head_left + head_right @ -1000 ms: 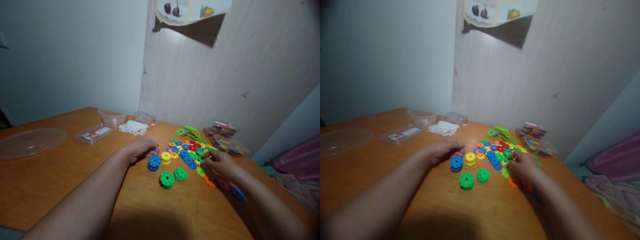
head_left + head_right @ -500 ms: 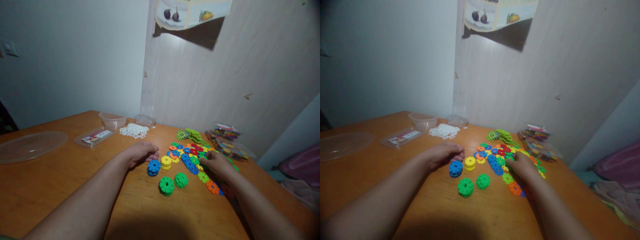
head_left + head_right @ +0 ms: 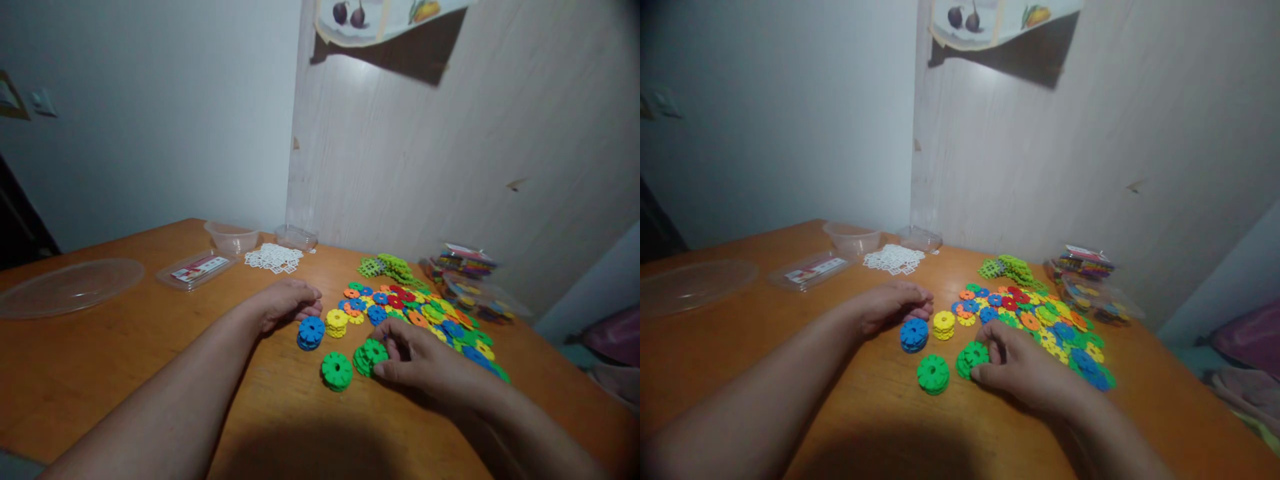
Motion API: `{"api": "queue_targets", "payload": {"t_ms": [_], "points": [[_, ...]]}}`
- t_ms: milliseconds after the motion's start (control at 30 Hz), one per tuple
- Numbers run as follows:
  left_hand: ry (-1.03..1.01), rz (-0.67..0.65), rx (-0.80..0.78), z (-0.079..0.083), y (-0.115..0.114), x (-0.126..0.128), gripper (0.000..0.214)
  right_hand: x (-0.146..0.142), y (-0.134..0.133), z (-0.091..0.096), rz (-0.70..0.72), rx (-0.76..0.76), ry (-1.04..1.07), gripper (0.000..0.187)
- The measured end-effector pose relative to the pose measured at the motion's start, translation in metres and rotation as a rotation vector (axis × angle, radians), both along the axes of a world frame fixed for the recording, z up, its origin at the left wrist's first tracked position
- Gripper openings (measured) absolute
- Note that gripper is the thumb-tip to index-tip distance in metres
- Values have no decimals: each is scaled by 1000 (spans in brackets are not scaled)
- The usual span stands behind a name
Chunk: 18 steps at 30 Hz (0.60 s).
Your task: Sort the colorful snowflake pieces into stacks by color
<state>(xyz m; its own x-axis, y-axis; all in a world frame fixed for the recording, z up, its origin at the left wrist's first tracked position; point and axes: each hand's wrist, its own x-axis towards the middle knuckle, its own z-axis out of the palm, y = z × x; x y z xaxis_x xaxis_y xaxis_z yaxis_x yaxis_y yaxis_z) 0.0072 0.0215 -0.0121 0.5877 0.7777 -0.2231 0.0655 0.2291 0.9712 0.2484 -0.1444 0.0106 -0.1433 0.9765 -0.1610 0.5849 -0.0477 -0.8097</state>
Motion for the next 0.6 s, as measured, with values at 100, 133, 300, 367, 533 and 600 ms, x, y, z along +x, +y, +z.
{"api": "queue_targets", "payload": {"t_ms": [100, 133, 300, 367, 533, 600], "points": [[-10, -6, 5, 0, 0, 0, 26, -3, 2, -4, 14, 14, -93, 30], [-9, -5, 5, 0, 0, 0, 26, -3, 4, -6, 17, 13, -124, 33], [1, 14, 3, 0, -1, 0, 28, -1, 9, -10, 19, 26, -226, 30], [1, 14, 4, 0, -1, 1, 28, -2, 9, -9, 13, 28, -237, 24], [2, 4, 8, 3, -3, 1, 28, -7, 7, -4, -25, 33, -188, 19], [5, 3, 8, 4, -4, 1, 28, -9, 5, -3, -25, 51, -186, 18]]}}
